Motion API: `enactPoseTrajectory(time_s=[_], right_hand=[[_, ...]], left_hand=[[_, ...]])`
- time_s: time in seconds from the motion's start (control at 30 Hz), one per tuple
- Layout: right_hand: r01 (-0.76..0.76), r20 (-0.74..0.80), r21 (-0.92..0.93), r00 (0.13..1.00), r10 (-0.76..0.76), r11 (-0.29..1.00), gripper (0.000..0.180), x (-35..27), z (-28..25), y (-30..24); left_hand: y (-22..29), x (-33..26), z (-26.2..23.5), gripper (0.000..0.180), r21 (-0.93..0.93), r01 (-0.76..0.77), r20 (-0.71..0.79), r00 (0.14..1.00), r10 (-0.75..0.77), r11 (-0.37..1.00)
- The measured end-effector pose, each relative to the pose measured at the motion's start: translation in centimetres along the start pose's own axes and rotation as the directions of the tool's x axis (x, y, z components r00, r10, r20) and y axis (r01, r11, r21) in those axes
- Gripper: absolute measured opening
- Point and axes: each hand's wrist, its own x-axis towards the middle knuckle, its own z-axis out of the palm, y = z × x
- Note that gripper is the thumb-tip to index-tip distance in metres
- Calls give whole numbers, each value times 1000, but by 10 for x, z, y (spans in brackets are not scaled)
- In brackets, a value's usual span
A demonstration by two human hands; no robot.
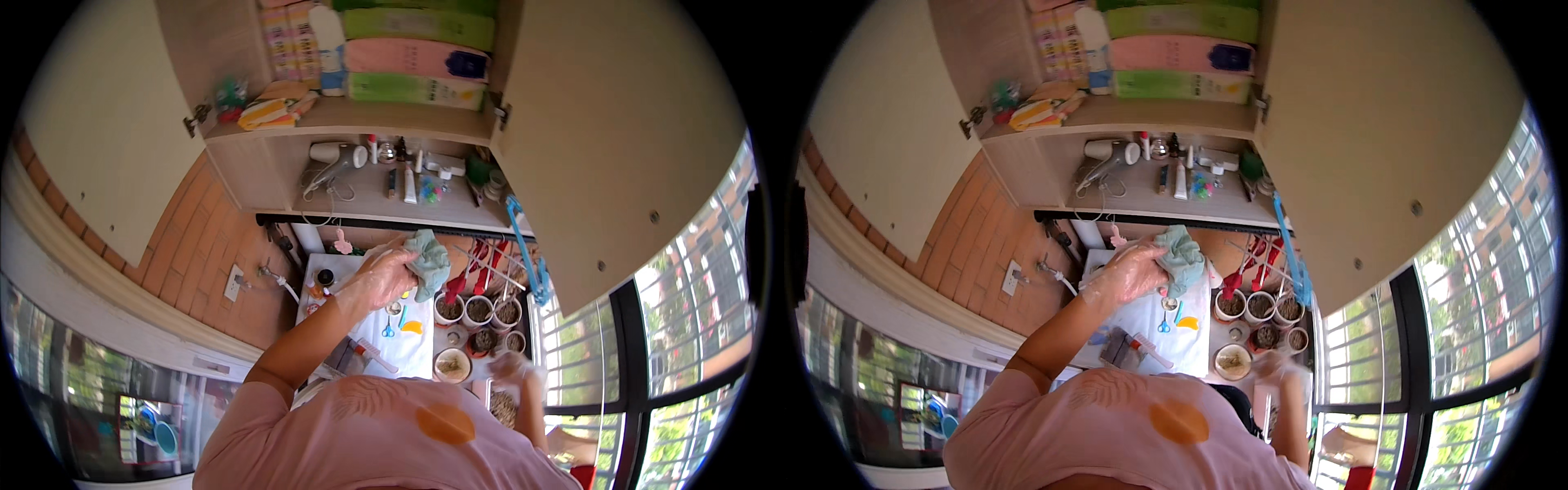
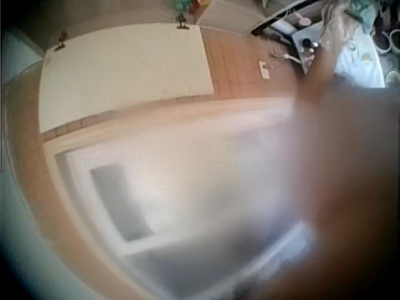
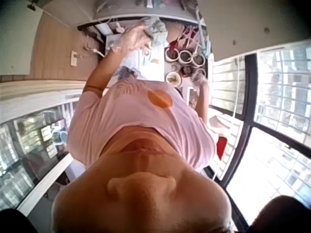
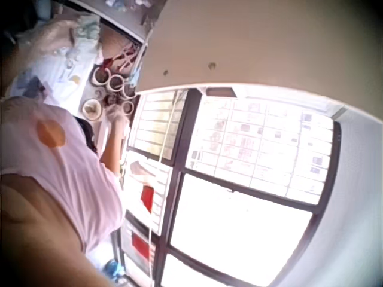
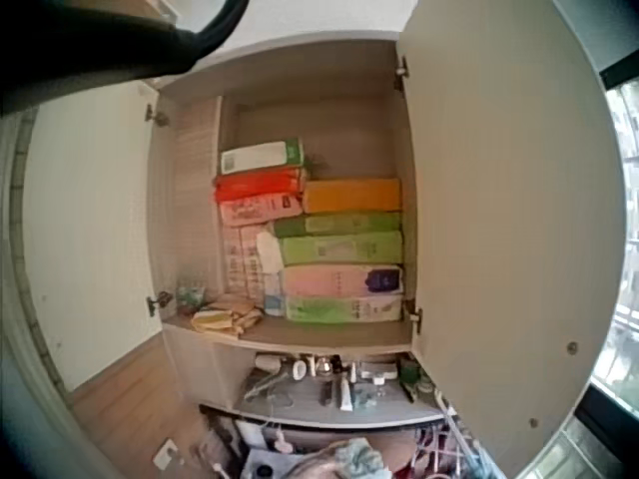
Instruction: The person wipes the exterior surfaces of white wall-mounted cabinets using a cloth. They open and close the cabinet doors to clean the edges and handles, and at one point, they use a clothes hanger to assist in wiping the top of the cabinet. The person wears transparent gloves throughout the task.
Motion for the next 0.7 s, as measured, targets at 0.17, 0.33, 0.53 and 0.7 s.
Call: enactPoseTrajectory(time_s=[0.17,0.33,0.53,0.7], right_hand=[[656,-824,-294,195,-532,695,37,-48,-34,-190],[856,-734,-270,114,-669,441,32,33,-33,-263],[887,-996,-89,-71,-56,454,25,123,-140,-359],[518,-866,-305,199,-460,799,28,150,-276,-387]], left_hand=[[-9,-24,-33,18,46,36,-16,999,-35,998],[1,-25,-50,33,-134,-100,-68,993,92,986],[48,-81,-56,51,117,-383,-116,911,395,916],[25,-143,-131,40,173,-420,-464,763,450,891]])
